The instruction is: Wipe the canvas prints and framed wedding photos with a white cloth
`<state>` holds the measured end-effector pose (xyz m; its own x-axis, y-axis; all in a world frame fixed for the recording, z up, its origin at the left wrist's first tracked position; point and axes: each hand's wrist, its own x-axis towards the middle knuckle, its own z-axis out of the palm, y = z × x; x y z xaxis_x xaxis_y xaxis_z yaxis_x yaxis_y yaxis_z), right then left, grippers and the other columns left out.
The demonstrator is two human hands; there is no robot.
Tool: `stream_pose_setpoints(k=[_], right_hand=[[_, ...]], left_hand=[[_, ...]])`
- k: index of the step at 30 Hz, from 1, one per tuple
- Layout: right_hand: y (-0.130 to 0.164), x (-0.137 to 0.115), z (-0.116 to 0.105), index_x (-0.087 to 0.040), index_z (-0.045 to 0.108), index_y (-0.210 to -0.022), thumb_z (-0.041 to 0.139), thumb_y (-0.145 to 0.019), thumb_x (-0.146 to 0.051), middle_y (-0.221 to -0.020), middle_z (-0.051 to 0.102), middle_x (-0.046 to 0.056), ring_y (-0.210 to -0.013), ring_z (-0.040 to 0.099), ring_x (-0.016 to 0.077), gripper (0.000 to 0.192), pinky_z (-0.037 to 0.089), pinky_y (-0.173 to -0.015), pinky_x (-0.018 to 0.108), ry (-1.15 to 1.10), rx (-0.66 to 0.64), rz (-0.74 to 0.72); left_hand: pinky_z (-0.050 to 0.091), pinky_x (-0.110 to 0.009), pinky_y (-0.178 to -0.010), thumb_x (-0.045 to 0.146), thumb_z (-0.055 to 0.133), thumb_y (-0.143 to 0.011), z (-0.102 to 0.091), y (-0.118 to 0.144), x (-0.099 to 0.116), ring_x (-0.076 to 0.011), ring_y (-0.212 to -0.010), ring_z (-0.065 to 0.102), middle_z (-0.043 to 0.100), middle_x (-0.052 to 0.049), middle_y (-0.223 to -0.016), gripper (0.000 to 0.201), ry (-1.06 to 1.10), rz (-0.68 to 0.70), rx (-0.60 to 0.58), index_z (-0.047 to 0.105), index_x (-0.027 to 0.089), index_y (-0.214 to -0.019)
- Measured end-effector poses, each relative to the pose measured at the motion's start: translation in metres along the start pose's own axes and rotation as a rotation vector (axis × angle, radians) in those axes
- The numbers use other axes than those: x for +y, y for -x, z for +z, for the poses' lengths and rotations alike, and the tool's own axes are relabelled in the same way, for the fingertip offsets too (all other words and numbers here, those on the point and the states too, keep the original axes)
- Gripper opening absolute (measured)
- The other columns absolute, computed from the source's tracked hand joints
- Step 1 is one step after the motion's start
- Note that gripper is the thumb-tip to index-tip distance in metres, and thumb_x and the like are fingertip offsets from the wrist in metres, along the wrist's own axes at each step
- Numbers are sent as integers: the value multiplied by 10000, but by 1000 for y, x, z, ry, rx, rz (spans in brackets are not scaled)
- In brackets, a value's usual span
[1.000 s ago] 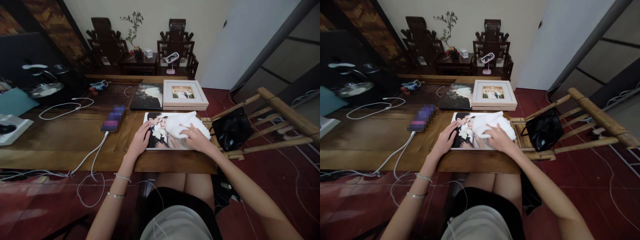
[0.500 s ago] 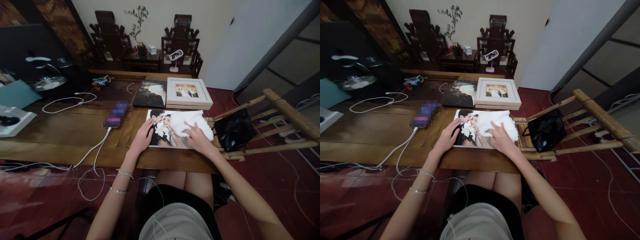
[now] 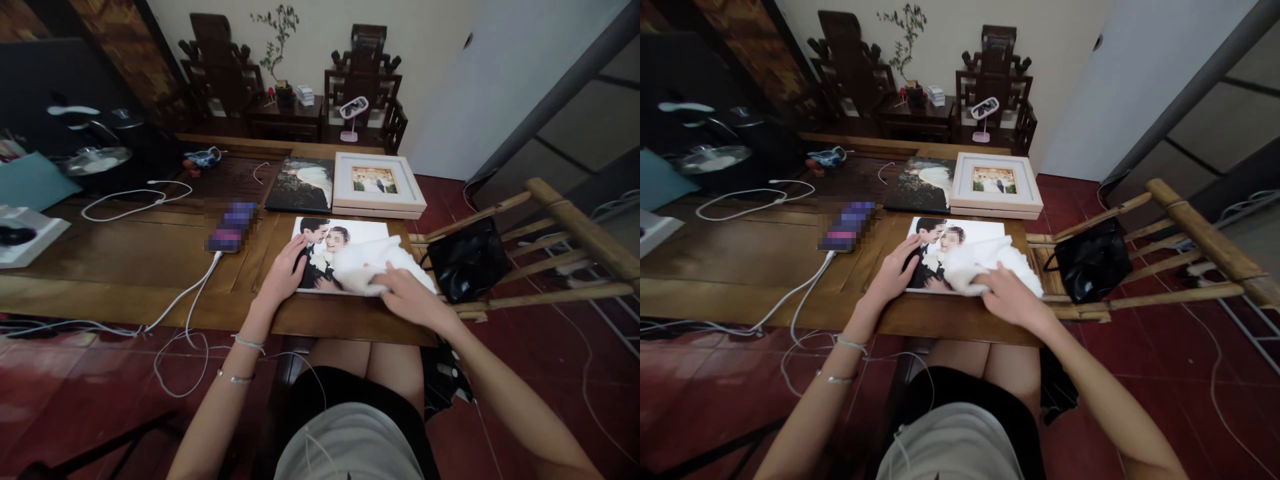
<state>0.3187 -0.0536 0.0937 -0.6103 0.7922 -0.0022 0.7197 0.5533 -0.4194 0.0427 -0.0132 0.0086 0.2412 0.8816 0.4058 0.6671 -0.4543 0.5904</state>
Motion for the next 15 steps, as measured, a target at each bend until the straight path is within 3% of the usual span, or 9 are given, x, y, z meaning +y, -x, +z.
stream_pose_setpoints(k=[2,8,12,15], right_hand=[[-26,18,-10,-183,738,-984,392,-683,-56,-1019,746,50,-963,668,246,476,448,-963,388,9,20,28],[-88,54,-32,-146,724,-1073,403,-691,-62,-1208,680,76,-1131,603,282,506,439,-970,370,38,93,76],[-87,50,-16,-132,691,-1131,382,-716,-36,-1228,666,103,-1210,560,283,526,403,-1031,431,73,91,56],[-61,30,7,-87,660,-1150,386,-732,-22,-1369,548,173,-1385,342,350,504,258,-1090,625,163,73,51]], left_hand=[[311,-484,-1162,254,390,-957,0,0,0,-254,-1381,397,474,-166,-1445,399,6,3,5,529,120,-1307],[312,-481,-1160,268,378,-963,1,0,-3,-250,-1383,396,478,-160,-1444,408,8,4,3,521,129,-1320],[308,-476,-1164,249,354,-965,1,0,-4,-236,-1389,387,470,-140,-1455,432,16,3,7,479,142,-1365],[303,-476,-1168,230,345,-960,2,0,-5,-236,-1387,390,462,-126,-1464,449,27,6,18,455,153,-1389]])
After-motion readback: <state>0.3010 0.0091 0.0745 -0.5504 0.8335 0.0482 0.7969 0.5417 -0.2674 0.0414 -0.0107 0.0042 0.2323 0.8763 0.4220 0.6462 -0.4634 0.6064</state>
